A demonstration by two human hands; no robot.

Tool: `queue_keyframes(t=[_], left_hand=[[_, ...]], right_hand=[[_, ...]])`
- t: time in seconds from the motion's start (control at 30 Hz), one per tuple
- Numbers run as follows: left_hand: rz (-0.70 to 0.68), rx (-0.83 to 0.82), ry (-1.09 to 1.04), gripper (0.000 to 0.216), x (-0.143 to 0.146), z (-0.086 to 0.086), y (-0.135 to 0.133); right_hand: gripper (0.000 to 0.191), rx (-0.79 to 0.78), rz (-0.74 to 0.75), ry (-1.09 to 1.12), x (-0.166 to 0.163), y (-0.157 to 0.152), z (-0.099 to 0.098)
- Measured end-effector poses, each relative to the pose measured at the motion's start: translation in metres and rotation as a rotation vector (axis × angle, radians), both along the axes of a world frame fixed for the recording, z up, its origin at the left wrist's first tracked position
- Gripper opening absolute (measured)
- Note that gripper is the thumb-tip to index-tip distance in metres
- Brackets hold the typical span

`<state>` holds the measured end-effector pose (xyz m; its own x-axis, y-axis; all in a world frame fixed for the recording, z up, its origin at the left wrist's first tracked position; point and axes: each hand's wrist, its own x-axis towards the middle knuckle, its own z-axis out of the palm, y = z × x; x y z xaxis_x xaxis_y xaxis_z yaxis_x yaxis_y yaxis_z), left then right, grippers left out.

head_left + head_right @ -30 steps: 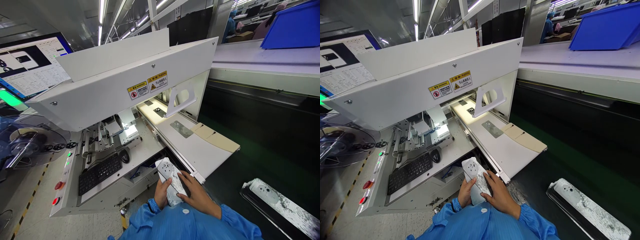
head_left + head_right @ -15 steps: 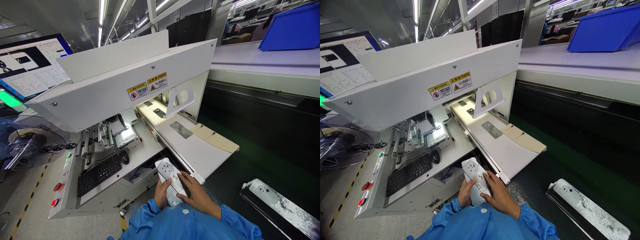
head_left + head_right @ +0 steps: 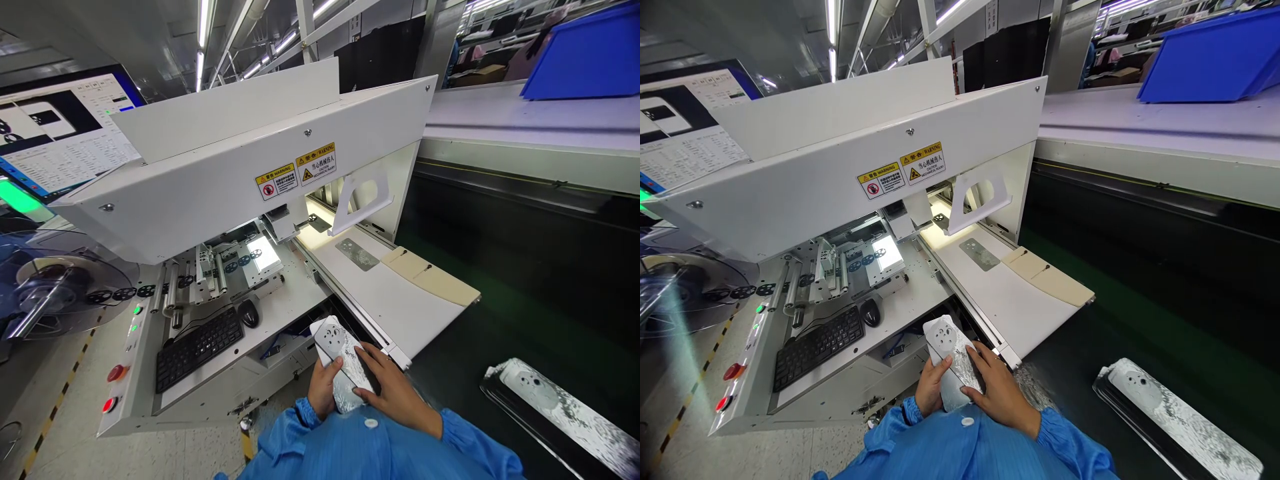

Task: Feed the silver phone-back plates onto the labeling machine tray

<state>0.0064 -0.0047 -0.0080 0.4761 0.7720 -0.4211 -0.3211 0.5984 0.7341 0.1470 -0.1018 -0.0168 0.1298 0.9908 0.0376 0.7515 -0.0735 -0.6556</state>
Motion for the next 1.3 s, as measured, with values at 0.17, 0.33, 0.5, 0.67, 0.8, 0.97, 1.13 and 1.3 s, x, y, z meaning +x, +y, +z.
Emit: queue_keyframes(t=[0.17,0.33,0.5,0.67,0.8,0.97,1.13,1.3], left_hand=[[0.006,-0.009,-0.016,0.065,0.000,0.001,0.000],[-0.013,0.005,-0.026,0.065,0.000,0.001,0.000],[-0.016,0.017,-0.020,0.067,-0.001,0.001,0.001],[-0.009,0.010,-0.008,0.066,-0.001,0.003,0.001],[-0.004,0.010,-0.007,0.069,-0.001,0.003,0.001],[-0.016,0.006,0.007,0.075,-0.002,0.002,0.002],[-0.079,0.027,-0.015,0.076,-0.004,0.004,0.002],[-0.124,0.037,-0.039,0.074,-0.004,0.011,0.001]], right_hand=[[0.073,0.002,0.001,0.009,0.000,0.000,0.000],[0.073,0.008,-0.001,0.003,0.000,0.000,-0.001],[0.073,0.005,0.001,-0.002,-0.001,0.001,-0.001],[0.073,0.003,0.005,0.004,-0.001,0.001,0.002],[0.073,0.004,0.002,0.003,-0.001,0.001,0.001],[0.068,0.051,-0.004,-0.042,-0.001,0.001,-0.001],[0.059,0.211,-0.142,-0.185,0.028,0.003,0.008],[0.055,0.154,-0.406,-0.377,0.090,0.010,0.016]])
